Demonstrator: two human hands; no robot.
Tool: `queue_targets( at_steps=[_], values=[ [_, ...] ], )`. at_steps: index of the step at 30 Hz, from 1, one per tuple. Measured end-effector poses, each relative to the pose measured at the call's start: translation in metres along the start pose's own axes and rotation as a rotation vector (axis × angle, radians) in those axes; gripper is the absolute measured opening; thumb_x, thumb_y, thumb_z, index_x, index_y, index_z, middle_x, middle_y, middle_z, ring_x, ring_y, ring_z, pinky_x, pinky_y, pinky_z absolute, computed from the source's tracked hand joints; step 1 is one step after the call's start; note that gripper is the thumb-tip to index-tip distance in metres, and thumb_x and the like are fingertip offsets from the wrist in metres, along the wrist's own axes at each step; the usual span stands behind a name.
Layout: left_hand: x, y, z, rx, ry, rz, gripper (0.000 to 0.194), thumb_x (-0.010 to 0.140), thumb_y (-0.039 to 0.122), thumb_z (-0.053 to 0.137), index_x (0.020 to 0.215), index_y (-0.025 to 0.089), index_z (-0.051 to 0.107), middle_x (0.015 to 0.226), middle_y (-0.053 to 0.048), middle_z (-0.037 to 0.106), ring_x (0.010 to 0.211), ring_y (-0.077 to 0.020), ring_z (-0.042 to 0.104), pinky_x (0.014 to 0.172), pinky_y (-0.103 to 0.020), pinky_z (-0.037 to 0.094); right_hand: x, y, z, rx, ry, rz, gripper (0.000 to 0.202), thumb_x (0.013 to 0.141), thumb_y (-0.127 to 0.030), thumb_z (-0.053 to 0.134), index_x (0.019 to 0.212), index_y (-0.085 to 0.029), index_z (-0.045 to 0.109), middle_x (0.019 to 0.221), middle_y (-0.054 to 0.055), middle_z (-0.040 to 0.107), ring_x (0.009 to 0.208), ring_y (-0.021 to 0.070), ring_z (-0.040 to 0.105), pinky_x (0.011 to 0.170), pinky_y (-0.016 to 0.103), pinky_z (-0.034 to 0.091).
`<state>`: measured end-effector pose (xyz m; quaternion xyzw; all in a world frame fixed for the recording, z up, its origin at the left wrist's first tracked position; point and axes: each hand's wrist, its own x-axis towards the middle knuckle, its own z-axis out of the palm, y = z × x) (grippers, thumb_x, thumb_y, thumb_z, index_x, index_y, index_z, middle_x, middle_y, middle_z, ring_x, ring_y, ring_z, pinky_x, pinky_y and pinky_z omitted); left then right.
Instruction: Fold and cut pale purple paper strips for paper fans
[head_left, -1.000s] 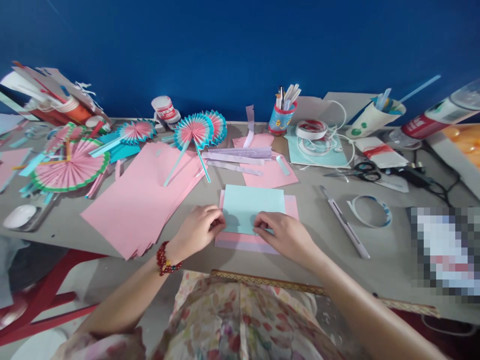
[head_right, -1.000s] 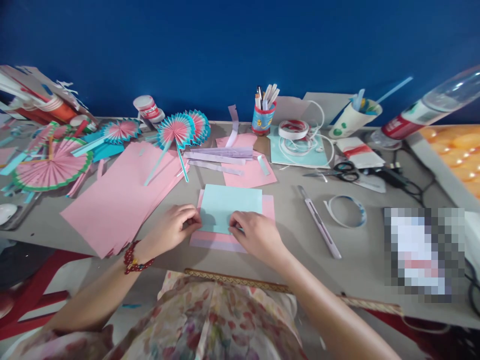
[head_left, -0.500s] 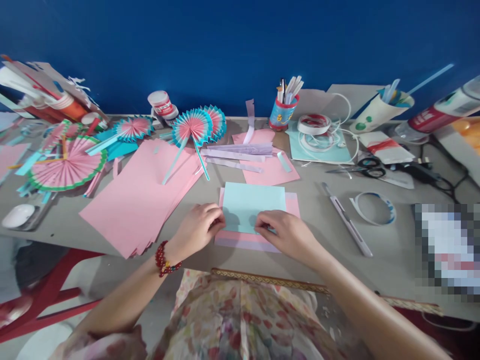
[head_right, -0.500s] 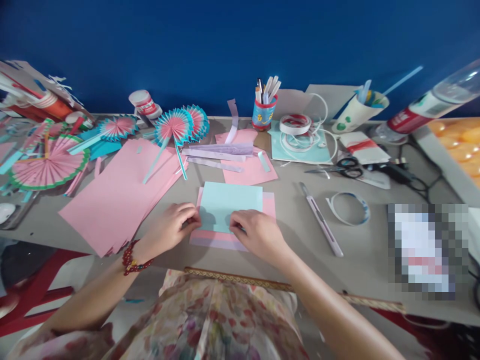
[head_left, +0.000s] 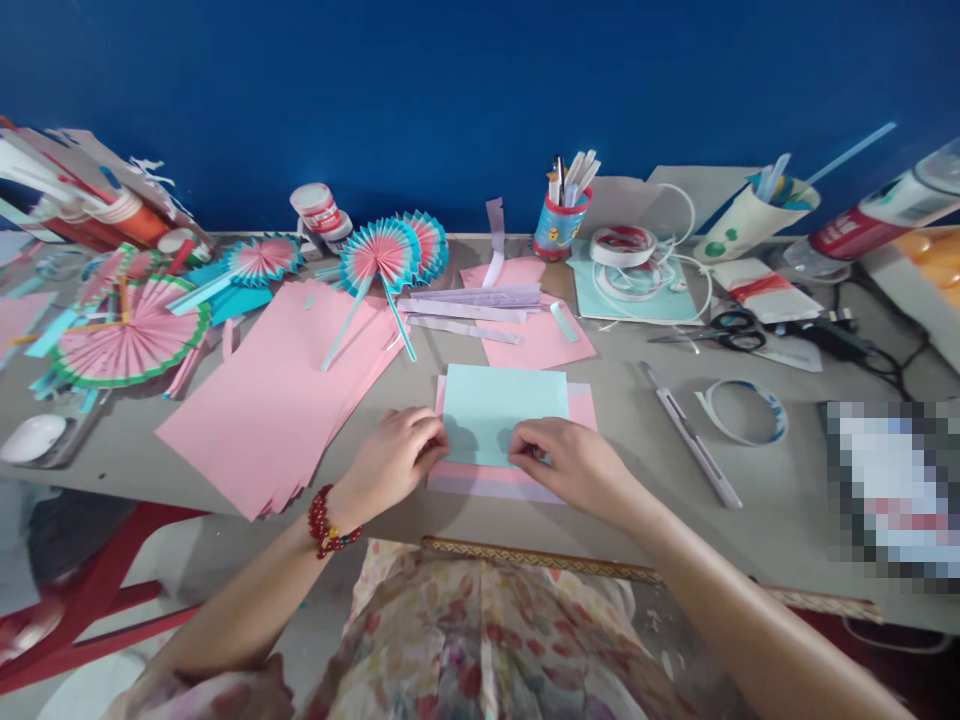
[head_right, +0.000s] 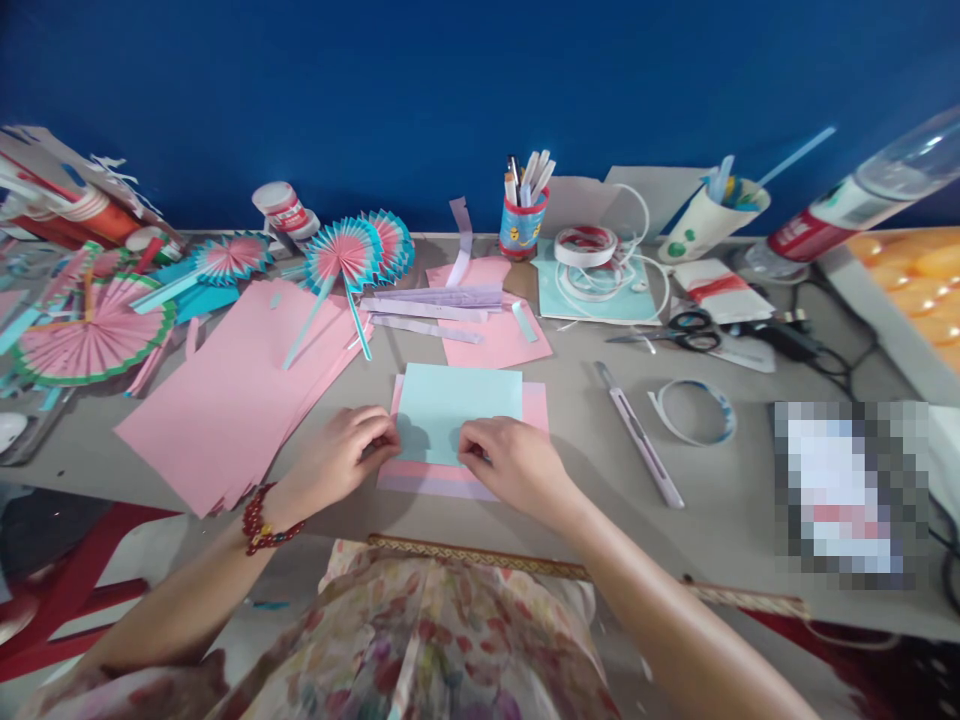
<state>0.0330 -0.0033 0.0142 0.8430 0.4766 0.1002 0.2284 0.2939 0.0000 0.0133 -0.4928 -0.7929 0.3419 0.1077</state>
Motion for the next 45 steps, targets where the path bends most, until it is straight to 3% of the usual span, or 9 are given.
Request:
queue_targets(
  at_steps=[11, 45],
  values=[
    [-0.0001, -0.0023, 0.0013, 0.011, -0.013, 0.002, 0.01, 0.096, 0.019, 0.061, 0.086, 0.019, 0.059, 0.092, -0.001, 0.063, 0.087, -0.0187, 0.059, 0.079, -0.032, 0.04, 0.0004, 0.0005, 0.0004, 0.006, -0.004, 0.059, 0.008, 0.084, -0.017, 0.058, 0.083, -0.024, 0.061, 0.078, -0.004, 0.067, 0.074, 0.0141, 0.06, 0.062, 0.024, 0.032],
    [0.0004, -0.0033, 0.0009, 0.012, -0.027, 0.012, 0.011, 0.097, 0.017, 0.058, 0.086, 0.019, 0.059, 0.091, -0.002, 0.063, 0.086, -0.0193, 0.059, 0.076, -0.032, 0.038, 0.0001, -0.0025, -0.0024, 0.016, -0.001, 0.033, 0.009, 0.083, -0.016, 0.056, 0.08, -0.023, 0.061, 0.077, -0.003, 0.067, 0.074, 0.0149, 0.06, 0.063, 0.024, 0.033]
  ],
)
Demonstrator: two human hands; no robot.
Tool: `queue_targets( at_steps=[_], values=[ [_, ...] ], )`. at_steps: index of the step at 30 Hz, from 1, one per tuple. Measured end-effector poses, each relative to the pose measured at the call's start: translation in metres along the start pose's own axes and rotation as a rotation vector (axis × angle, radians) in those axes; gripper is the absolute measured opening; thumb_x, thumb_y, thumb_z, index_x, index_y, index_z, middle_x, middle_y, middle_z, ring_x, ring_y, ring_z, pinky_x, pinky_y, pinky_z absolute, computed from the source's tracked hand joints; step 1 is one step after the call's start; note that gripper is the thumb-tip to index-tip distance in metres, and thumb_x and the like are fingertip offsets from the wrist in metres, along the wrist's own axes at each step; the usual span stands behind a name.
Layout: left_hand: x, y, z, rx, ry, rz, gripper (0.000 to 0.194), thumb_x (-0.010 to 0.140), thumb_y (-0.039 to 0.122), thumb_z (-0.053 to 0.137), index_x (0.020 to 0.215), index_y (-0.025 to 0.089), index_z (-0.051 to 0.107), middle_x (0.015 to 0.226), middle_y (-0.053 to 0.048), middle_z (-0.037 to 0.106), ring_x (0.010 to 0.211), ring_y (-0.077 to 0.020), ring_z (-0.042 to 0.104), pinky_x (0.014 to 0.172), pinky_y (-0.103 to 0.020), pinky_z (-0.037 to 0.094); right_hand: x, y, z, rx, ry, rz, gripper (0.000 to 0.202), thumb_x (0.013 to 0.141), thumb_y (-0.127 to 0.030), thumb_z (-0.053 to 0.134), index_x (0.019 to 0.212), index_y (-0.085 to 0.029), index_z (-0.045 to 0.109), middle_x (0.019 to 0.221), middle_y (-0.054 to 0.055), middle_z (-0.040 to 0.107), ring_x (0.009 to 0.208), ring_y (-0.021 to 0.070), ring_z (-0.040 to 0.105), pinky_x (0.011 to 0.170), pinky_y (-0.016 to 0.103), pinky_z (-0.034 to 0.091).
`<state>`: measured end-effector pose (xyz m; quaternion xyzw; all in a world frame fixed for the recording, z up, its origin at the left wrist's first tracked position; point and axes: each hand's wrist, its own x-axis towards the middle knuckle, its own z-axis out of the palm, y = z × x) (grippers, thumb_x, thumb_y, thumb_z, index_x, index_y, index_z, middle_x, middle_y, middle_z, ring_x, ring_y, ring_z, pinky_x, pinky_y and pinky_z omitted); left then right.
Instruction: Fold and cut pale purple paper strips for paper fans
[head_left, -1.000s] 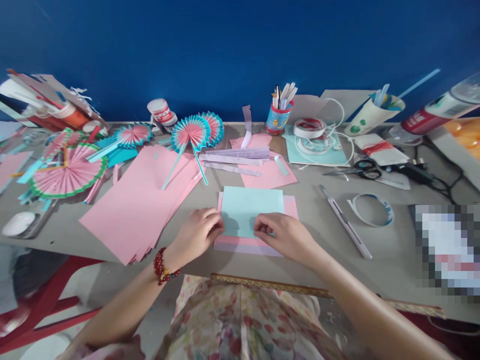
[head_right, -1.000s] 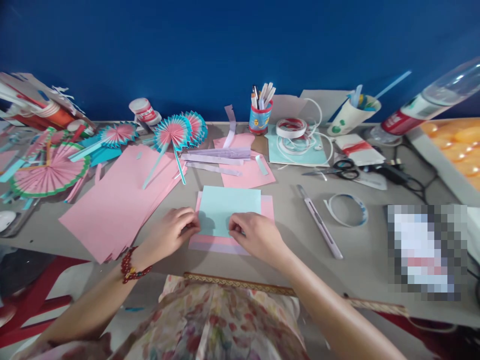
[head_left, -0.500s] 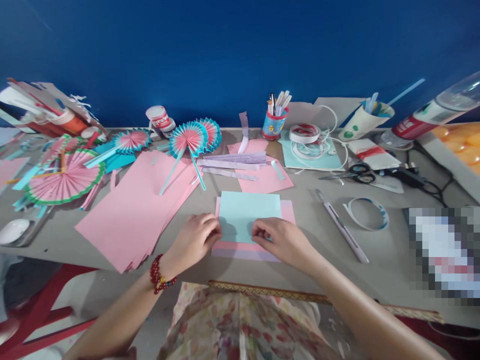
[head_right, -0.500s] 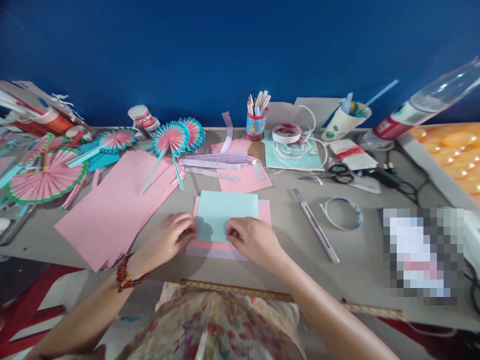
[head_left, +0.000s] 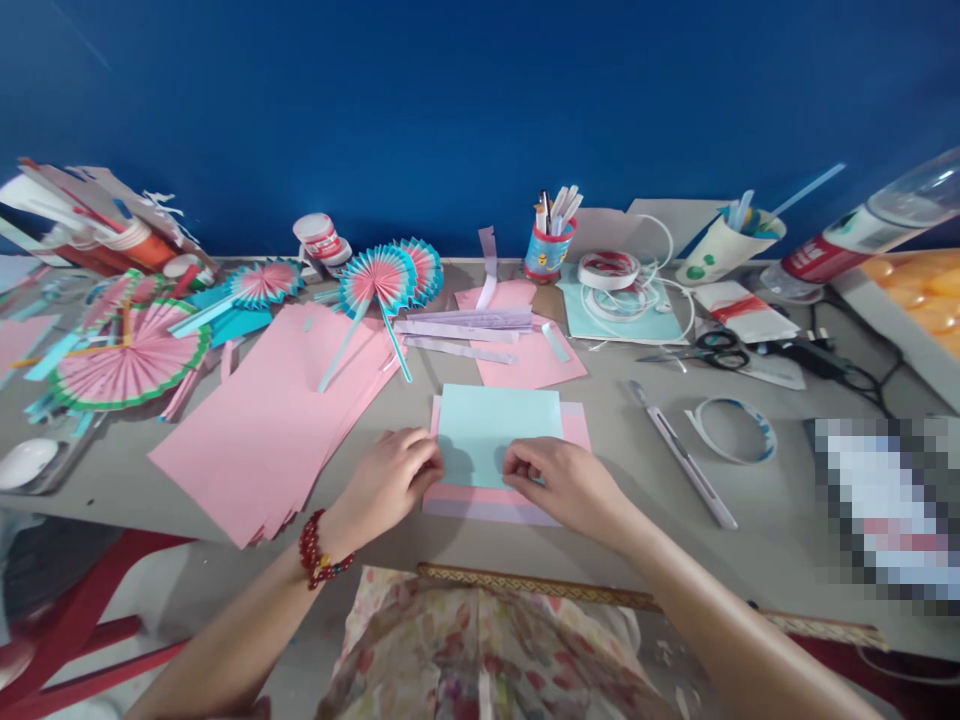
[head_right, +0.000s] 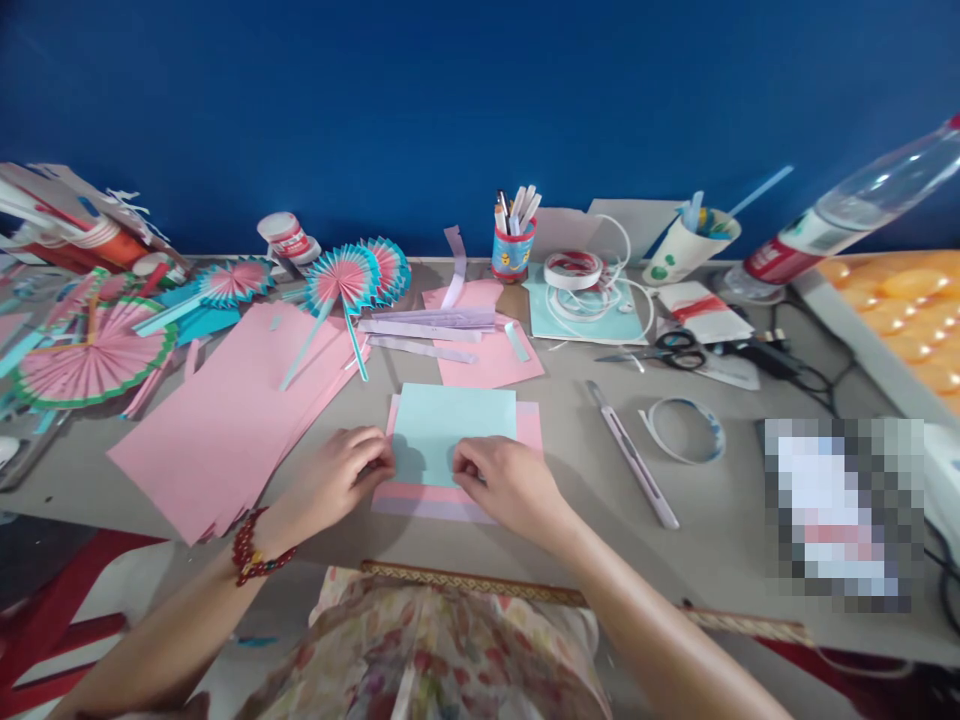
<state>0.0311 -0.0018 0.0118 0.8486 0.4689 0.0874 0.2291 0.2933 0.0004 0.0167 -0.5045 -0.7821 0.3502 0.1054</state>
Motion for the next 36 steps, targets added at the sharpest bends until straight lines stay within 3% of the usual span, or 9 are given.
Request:
queue_targets(
  at_steps=[36],
  values=[
    [-0.0034, -0.0004, 0.0047, -0.017, 0.025, 0.018, 0.011, 0.098, 0.014, 0.053, 0.088, 0.02, 0.055, 0.093, -0.001, 0.062, 0.09, -0.0194, 0.058, 0.08, -0.033, 0.037, -0.0014, 0.0027, 0.001, 0.012, -0.01, -0.033, 0.009, 0.085, -0.014, 0.059, 0.08, -0.022, 0.059, 0.077, -0.002, 0.064, 0.075, 0.0147, 0.057, 0.066, 0.024, 0.034]
  ],
)
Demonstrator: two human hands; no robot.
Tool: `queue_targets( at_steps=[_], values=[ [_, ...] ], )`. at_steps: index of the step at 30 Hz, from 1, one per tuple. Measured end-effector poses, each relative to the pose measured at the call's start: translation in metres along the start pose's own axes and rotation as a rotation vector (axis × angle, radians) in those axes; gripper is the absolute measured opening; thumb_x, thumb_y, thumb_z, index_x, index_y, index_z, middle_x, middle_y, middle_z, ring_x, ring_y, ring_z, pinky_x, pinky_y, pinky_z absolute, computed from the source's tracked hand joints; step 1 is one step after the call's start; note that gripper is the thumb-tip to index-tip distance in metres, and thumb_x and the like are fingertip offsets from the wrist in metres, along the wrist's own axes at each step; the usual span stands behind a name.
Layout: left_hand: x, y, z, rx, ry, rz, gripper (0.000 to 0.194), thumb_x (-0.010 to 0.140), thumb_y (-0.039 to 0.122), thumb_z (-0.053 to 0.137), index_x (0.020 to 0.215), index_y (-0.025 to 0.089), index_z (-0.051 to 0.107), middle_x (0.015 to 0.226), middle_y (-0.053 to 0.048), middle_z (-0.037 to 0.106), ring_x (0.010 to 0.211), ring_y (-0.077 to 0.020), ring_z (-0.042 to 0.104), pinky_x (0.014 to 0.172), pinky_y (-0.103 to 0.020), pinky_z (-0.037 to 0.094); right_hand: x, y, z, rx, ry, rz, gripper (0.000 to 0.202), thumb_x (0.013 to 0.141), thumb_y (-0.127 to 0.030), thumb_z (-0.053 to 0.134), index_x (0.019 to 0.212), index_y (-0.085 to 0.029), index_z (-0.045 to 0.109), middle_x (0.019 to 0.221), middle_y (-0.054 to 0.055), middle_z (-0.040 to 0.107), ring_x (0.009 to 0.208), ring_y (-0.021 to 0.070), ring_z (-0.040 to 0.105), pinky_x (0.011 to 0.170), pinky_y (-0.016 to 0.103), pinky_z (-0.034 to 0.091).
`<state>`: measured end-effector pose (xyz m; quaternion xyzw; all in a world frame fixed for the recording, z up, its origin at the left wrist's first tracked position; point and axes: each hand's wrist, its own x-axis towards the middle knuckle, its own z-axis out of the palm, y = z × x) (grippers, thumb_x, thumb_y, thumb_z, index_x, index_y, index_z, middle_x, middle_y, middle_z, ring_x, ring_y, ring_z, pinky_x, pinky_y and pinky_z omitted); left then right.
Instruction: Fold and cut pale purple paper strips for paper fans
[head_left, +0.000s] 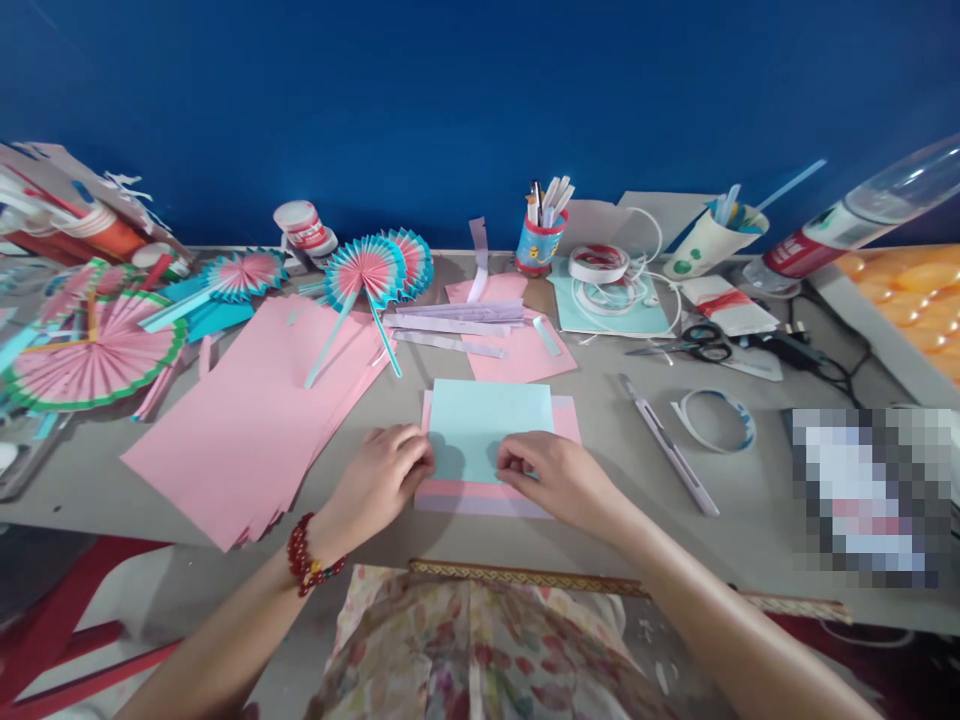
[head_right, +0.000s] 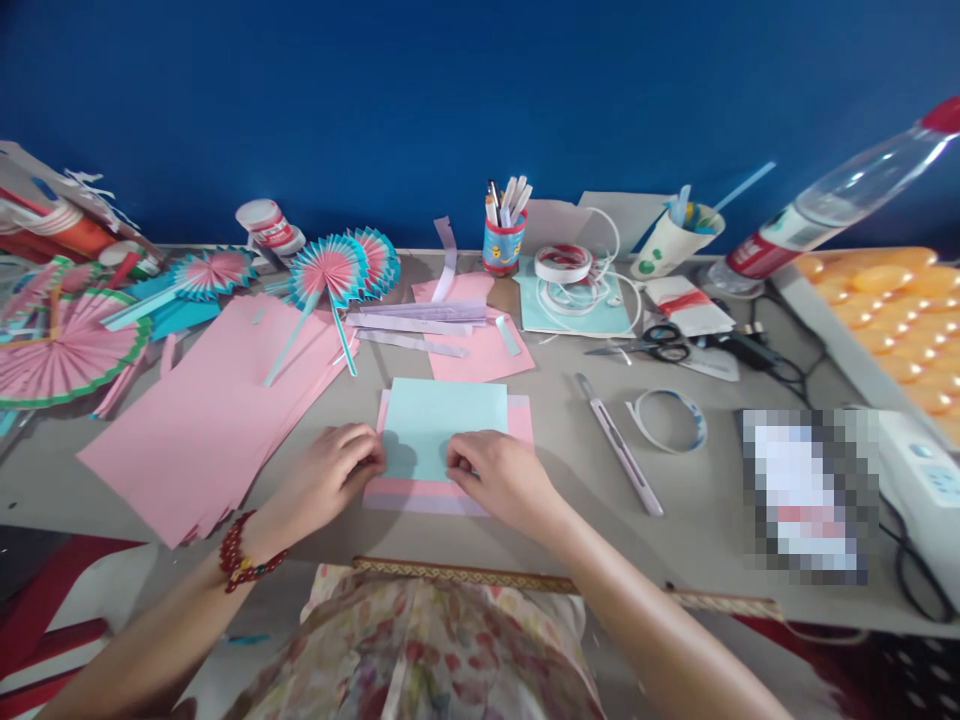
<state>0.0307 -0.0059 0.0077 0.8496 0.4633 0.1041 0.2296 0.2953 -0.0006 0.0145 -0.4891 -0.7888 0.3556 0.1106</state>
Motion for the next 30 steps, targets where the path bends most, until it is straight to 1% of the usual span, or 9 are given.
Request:
queue_targets(
  at_steps=[15, 23, 30],
  values=[
    [0.0002, -0.0013, 0.0013, 0.007, 0.0, 0.0, 0.01, 0.097, 0.013, 0.056, 0.089, 0.019, 0.056, 0.094, 0.0, 0.062, 0.09, -0.0195, 0.058, 0.08, -0.033, 0.037, -0.0008, 0.0047, 0.0022, 0.054, -0.003, -0.002, 0.011, 0.083, -0.011, 0.061, 0.082, -0.022, 0.059, 0.075, -0.004, 0.061, 0.073, 0.0131, 0.055, 0.066, 0.023, 0.033],
    [0.0001, -0.0019, 0.0013, 0.008, -0.008, -0.005, 0.01, 0.098, 0.015, 0.054, 0.089, 0.019, 0.057, 0.094, -0.001, 0.062, 0.09, -0.0195, 0.059, 0.079, -0.033, 0.038, 0.0007, 0.0047, 0.0015, 0.042, -0.012, 0.001, 0.011, 0.084, -0.012, 0.062, 0.081, -0.022, 0.059, 0.074, -0.004, 0.062, 0.072, 0.0131, 0.055, 0.064, 0.023, 0.032],
    [-0.0007, -0.0028, 0.0022, 0.009, 0.006, 0.002, 0.01, 0.098, 0.015, 0.055, 0.089, 0.019, 0.056, 0.094, 0.0, 0.061, 0.09, -0.0191, 0.058, 0.08, -0.033, 0.037, -0.0009, 0.0048, 0.0024, 0.006, 0.0, -0.007, 0.011, 0.084, -0.012, 0.062, 0.084, -0.022, 0.059, 0.074, -0.005, 0.061, 0.073, 0.013, 0.056, 0.065, 0.023, 0.034]
  ],
)
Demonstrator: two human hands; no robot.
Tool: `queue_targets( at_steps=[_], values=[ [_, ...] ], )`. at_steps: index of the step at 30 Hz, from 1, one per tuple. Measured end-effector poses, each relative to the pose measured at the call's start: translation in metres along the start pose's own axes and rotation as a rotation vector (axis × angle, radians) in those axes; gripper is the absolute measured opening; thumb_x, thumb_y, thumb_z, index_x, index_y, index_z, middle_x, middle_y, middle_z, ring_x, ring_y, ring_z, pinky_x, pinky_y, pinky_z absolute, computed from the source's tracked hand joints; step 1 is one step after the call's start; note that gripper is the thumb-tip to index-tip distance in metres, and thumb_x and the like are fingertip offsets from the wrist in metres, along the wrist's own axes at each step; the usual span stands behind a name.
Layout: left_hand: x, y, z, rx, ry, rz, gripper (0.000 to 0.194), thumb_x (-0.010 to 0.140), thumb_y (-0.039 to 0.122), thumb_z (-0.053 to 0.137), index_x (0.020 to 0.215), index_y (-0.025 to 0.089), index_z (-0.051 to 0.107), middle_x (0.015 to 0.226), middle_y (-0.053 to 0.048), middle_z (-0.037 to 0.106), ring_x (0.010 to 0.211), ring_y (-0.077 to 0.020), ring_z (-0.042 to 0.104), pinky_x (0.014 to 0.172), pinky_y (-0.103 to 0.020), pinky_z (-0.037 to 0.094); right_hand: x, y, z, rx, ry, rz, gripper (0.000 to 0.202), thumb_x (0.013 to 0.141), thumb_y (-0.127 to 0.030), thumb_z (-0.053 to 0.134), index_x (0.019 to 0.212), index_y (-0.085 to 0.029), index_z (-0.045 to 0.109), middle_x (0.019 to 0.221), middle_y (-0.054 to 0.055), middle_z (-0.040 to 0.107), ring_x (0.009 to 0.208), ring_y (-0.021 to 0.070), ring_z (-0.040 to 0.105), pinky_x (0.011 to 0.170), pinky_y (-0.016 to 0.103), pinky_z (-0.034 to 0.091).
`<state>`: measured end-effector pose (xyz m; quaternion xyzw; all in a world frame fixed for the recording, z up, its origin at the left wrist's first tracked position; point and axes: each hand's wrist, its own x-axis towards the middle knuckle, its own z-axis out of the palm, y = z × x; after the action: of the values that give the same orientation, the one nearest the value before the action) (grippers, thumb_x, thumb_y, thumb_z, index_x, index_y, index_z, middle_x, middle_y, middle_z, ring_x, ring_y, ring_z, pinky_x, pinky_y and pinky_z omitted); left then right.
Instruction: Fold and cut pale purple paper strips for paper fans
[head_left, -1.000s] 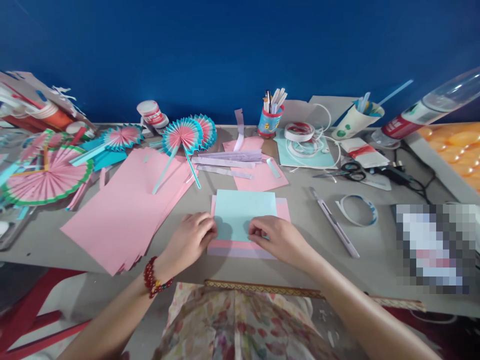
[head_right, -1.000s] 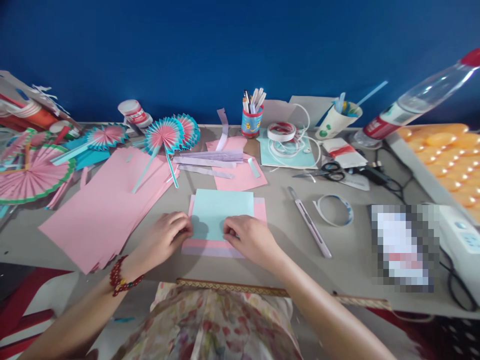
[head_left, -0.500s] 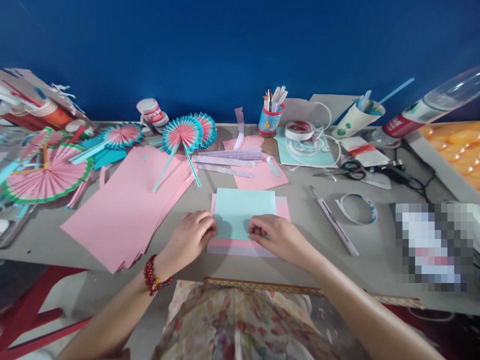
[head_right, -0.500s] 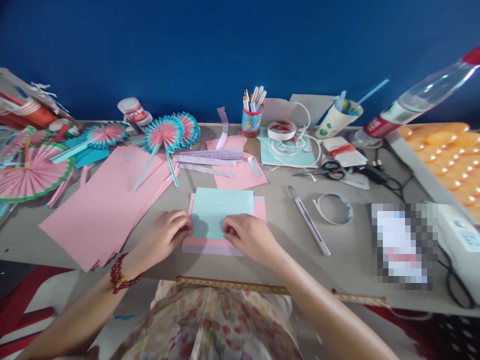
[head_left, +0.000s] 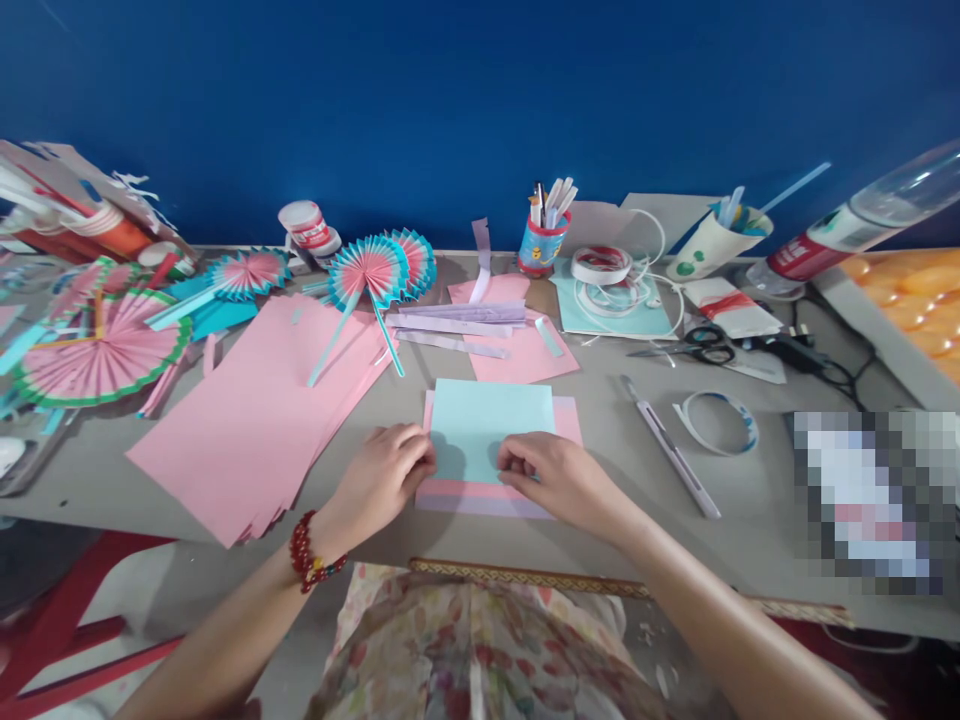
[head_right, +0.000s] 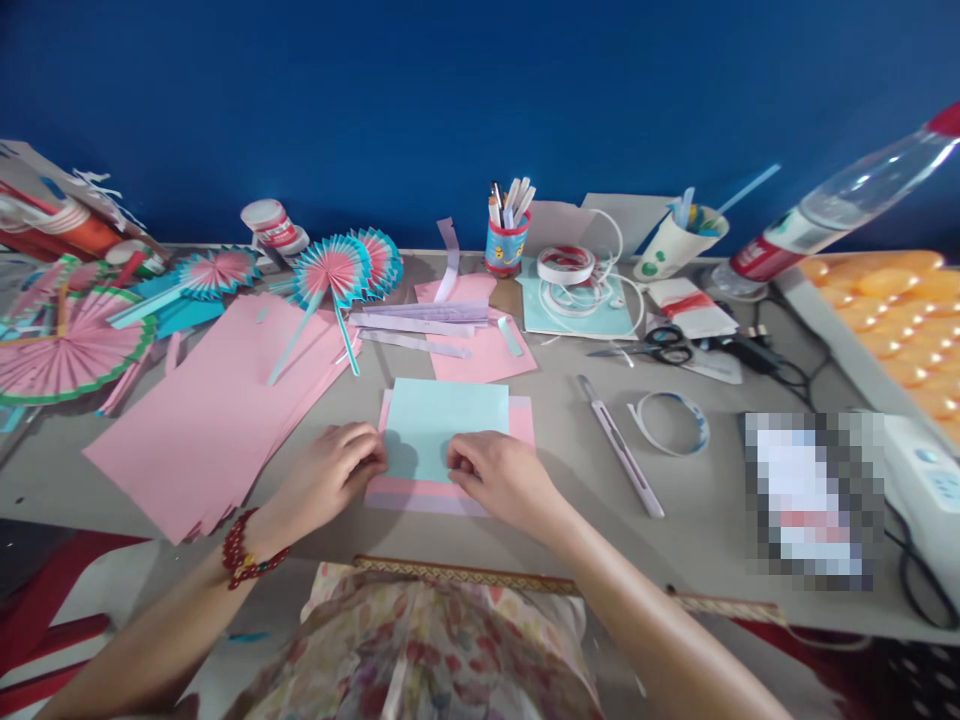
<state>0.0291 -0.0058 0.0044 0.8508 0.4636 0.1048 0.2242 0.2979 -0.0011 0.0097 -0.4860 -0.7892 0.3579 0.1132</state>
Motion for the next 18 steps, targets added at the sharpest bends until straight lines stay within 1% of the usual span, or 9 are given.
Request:
queue_targets(
  at_steps=[2, 5, 9, 11, 13, 14, 16, 18],
  values=[
    [0.0, 0.0, 0.0, -0.005, 0.008, 0.002, 0.01, 0.098, 0.015, 0.054, 0.089, 0.019, 0.055, 0.093, 0.0, 0.061, 0.09, -0.0192, 0.057, 0.08, -0.033, 0.037, 0.0, 0.001, 0.001, -0.033, 0.015, -0.028, 0.01, 0.085, -0.013, 0.062, 0.089, -0.023, 0.061, 0.077, -0.004, 0.061, 0.074, 0.0135, 0.057, 0.066, 0.024, 0.036],
    [-0.001, 0.0, 0.002, -0.015, 0.026, 0.011, 0.009, 0.099, 0.017, 0.053, 0.09, 0.02, 0.053, 0.093, -0.001, 0.061, 0.09, -0.0198, 0.057, 0.08, -0.033, 0.037, -0.002, 0.004, 0.003, -0.09, 0.041, -0.088, 0.011, 0.089, -0.017, 0.059, 0.096, -0.023, 0.064, 0.09, 0.0, 0.062, 0.081, 0.0145, 0.059, 0.069, 0.025, 0.04],
    [-0.003, -0.001, 0.005, -0.03, 0.067, 0.012, 0.008, 0.1, 0.019, 0.051, 0.093, 0.02, 0.053, 0.093, -0.001, 0.061, 0.09, -0.0195, 0.056, 0.079, -0.033, 0.037, -0.005, 0.008, 0.006, -0.174, 0.047, -0.16, 0.021, 0.093, -0.018, 0.055, 0.107, -0.026, 0.068, 0.104, 0.003, 0.06, 0.088, 0.0151, 0.061, 0.074, 0.025, 0.043],
    [-0.005, -0.002, 0.007, -0.03, 0.084, 0.013, 0.009, 0.101, 0.019, 0.05, 0.093, 0.02, 0.054, 0.092, -0.001, 0.06, 0.088, -0.0188, 0.057, 0.079, -0.033, 0.037, -0.006, 0.009, 0.006, -0.25, 0.054, -0.226, 0.027, 0.094, -0.017, 0.052, 0.109, -0.03, 0.07, 0.108, 0.004, 0.06, 0.09, 0.0157, 0.06, 0.076, 0.026, 0.043],
    [-0.006, -0.003, 0.009, -0.01, 0.103, 0.039, 0.01, 0.102, 0.02, 0.048, 0.097, 0.02, 0.057, 0.095, -0.002, 0.06, 0.089, -0.0187, 0.057, 0.08, -0.033, 0.039, -0.008, 0.011, 0.007, -0.348, 0.072, -0.308, 0.033, 0.096, -0.017, 0.05, 0.113, -0.035, 0.071, 0.111, 0.004, 0.061, 0.09, 0.0166, 0.059, 0.076, 0.028, 0.042],
    [-0.007, -0.004, 0.01, 0.008, 0.11, 0.063, 0.014, 0.102, 0.019, 0.046, 0.102, 0.021, 0.059, 0.097, -0.003, 0.06, 0.091, -0.0188, 0.057, 0.081, -0.033, 0.04, -0.008, 0.012, 0.007, -0.398, 0.082, -0.348, 0.035, 0.096, -0.017, 0.049, 0.116, -0.037, 0.07, 0.112, 0.004, 0.062, 0.09, 0.0172, 0.057, 0.075, 0.029, 0.042],
    [-0.008, -0.005, 0.012, 0.062, 0.115, 0.125, 0.027, 0.102, 0.015, 0.041, 0.118, 0.024, 0.061, 0.103, -0.005, 0.058, 0.094, -0.019, 0.057, 0.084, -0.034, 0.042, -0.01, 0.015, 0.008, -0.481, 0.095, -0.409, 0.036, 0.097, -0.019, 0.05, 0.122, -0.039, 0.067, 0.112, 0.004, 0.064, 0.089, 0.0183, 0.055, 0.075, 0.03, 0.041],
    [-0.009, -0.006, 0.013, 0.138, 0.114, 0.201, 0.042, 0.102, 0.01, 0.038, 0.132, 0.032, 0.058, 0.11, -0.006, 0.056, 0.101, -0.02, 0.055, 0.091, -0.037, 0.043, -0.01, 0.018, 0.009, -0.532, 0.1, -0.448, 0.035, 0.097, -0.021, 0.051, 0.124, -0.038, 0.066, 0.112, 0.005, 0.064, 0.09, 0.0192, 0.054, 0.075, 0.031, 0.041]
  ],
)
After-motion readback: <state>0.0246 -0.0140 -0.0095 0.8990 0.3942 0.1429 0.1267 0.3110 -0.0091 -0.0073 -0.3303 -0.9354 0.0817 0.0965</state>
